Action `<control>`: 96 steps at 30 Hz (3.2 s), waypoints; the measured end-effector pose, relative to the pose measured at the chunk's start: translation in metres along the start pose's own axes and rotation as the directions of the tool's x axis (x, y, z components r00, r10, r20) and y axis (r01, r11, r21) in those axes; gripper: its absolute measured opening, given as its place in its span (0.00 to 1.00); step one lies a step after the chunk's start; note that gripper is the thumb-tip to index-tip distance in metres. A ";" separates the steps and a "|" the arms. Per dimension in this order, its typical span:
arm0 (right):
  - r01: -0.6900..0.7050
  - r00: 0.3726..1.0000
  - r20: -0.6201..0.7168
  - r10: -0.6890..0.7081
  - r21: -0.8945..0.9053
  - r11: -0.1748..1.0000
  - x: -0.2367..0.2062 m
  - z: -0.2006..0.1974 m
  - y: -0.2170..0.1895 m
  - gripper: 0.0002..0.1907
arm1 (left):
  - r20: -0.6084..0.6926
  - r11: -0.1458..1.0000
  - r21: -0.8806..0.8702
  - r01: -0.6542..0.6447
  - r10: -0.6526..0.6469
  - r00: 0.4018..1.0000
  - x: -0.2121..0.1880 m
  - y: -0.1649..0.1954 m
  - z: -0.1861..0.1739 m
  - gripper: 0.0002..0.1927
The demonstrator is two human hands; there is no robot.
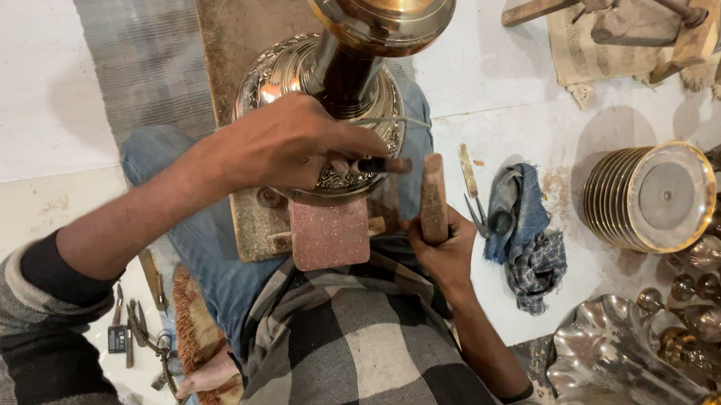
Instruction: The person sits on the floor holding a chisel against the decorated body of a brass vessel and strikes the chisel with a wooden mallet to chase/engrave the pattern, periodically repositioning the chisel and wiping or brushing the surface before resuming hammering.
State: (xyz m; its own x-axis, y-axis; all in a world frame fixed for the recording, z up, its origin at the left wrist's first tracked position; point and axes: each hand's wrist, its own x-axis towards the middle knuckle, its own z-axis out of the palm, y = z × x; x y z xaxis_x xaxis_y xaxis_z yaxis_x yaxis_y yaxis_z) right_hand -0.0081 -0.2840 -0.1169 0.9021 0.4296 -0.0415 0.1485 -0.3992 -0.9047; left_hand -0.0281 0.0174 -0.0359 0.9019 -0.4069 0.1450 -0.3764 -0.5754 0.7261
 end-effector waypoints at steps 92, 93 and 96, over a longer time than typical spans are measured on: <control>0.154 0.948 -0.255 -0.188 -0.149 0.977 0.000 0.000 0.002 0.06 | 0.315 0.961 0.210 -0.182 0.109 0.943 0.021 0.014 -0.014 0.28; 0.133 0.954 -0.244 -0.172 -0.170 0.976 0.000 0.001 0.003 0.07 | 0.349 0.977 0.164 -0.139 0.075 0.934 0.022 0.013 -0.015 0.25; 0.132 0.955 -0.254 -0.154 -0.101 0.986 -0.002 0.004 0.005 0.10 | 0.388 0.990 0.117 -0.079 0.027 0.921 0.023 0.011 -0.017 0.22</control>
State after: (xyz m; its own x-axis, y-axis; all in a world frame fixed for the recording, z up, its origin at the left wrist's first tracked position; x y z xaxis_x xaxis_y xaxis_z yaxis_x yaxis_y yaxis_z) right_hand -0.0106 -0.2833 -0.1233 0.9414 0.2657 0.2077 0.3067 -0.4189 -0.8547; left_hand -0.0081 0.0134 -0.0133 0.7382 -0.6660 -0.1074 -0.4683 -0.6205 0.6291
